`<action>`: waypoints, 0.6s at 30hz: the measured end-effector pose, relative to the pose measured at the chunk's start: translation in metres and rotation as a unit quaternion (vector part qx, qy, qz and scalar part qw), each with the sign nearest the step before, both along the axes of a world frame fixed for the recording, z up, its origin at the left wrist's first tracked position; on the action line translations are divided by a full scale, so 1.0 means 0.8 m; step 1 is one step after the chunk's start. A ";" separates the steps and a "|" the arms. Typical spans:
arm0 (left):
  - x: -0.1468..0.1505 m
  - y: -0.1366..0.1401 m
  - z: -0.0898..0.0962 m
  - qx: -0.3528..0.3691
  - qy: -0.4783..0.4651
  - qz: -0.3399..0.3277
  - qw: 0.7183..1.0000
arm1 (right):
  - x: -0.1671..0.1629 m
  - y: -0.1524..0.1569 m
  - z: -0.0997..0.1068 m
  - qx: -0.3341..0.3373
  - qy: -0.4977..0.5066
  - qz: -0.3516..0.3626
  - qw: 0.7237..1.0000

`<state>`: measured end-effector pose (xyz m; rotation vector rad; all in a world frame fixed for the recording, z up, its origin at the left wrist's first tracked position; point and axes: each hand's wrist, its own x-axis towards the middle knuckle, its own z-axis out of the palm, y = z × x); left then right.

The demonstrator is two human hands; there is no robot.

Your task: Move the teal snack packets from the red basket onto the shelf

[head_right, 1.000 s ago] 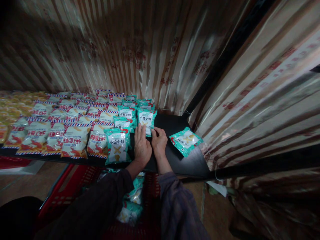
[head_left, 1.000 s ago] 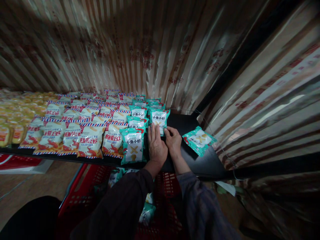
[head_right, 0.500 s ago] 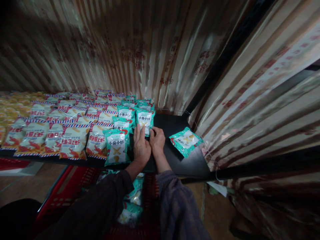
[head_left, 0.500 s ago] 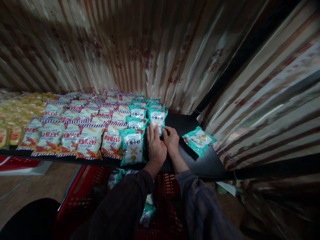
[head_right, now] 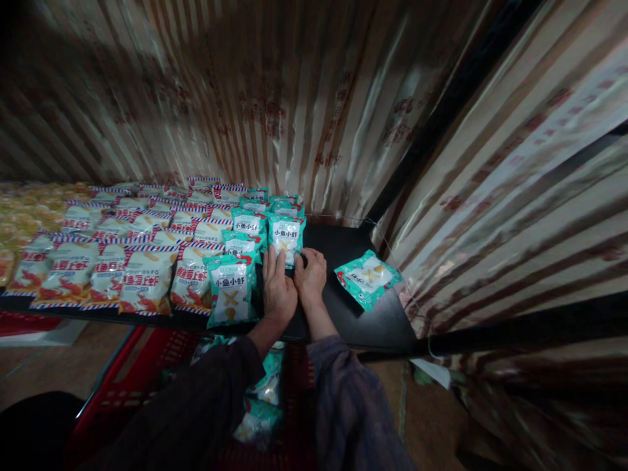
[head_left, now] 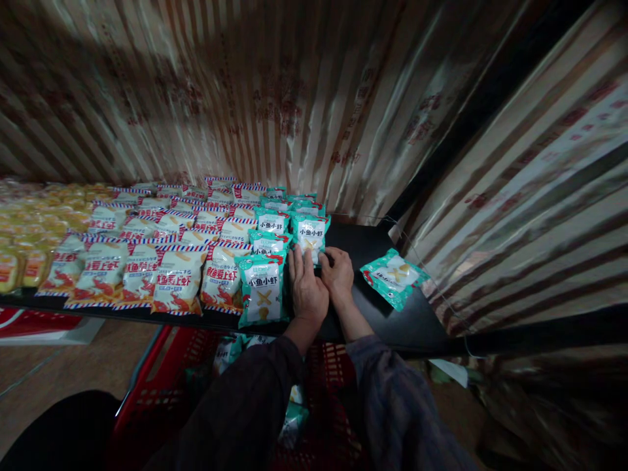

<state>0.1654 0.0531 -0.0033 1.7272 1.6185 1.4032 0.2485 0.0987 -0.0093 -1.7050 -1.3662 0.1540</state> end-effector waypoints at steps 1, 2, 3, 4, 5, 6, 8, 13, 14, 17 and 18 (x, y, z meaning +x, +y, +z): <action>0.000 0.000 0.000 0.000 0.005 0.001 1.000 | 0.001 0.000 0.000 0.001 0.001 0.001 1.000; 0.000 0.000 0.000 0.001 0.009 0.002 1.000 | 0.001 0.000 0.000 0.005 0.003 0.002 1.000; 0.000 0.000 0.001 0.002 0.014 0.004 1.000 | 0.002 0.000 -0.001 0.011 0.005 0.003 1.000; 0.000 0.000 0.001 0.004 0.018 0.006 1.000 | 0.002 -0.001 -0.001 0.018 0.007 0.004 1.000; 0.000 0.000 0.001 0.005 0.022 0.009 1.000 | 0.003 -0.001 -0.002 0.026 0.010 0.003 1.000; 0.000 0.000 0.001 0.007 0.025 0.010 1.000 | 0.003 -0.001 -0.002 0.034 0.014 0.001 0.999; 0.000 0.000 0.001 0.012 0.030 0.011 0.999 | 0.003 0.000 -0.002 0.045 0.027 -0.001 0.999; 0.001 0.000 -0.003 0.022 0.030 0.015 0.999 | 0.002 0.005 0.006 -0.014 0.079 0.013 0.997; 0.001 0.000 -0.004 0.022 0.029 0.017 0.999 | 0.001 0.006 0.008 -0.033 0.084 0.016 0.996; 0.002 0.001 -0.004 0.023 0.027 0.023 0.999 | -0.001 0.008 0.013 -0.074 0.079 0.032 0.994; 0.002 0.001 -0.004 0.024 0.028 0.024 0.999 | -0.002 0.008 0.014 -0.083 0.072 0.038 0.993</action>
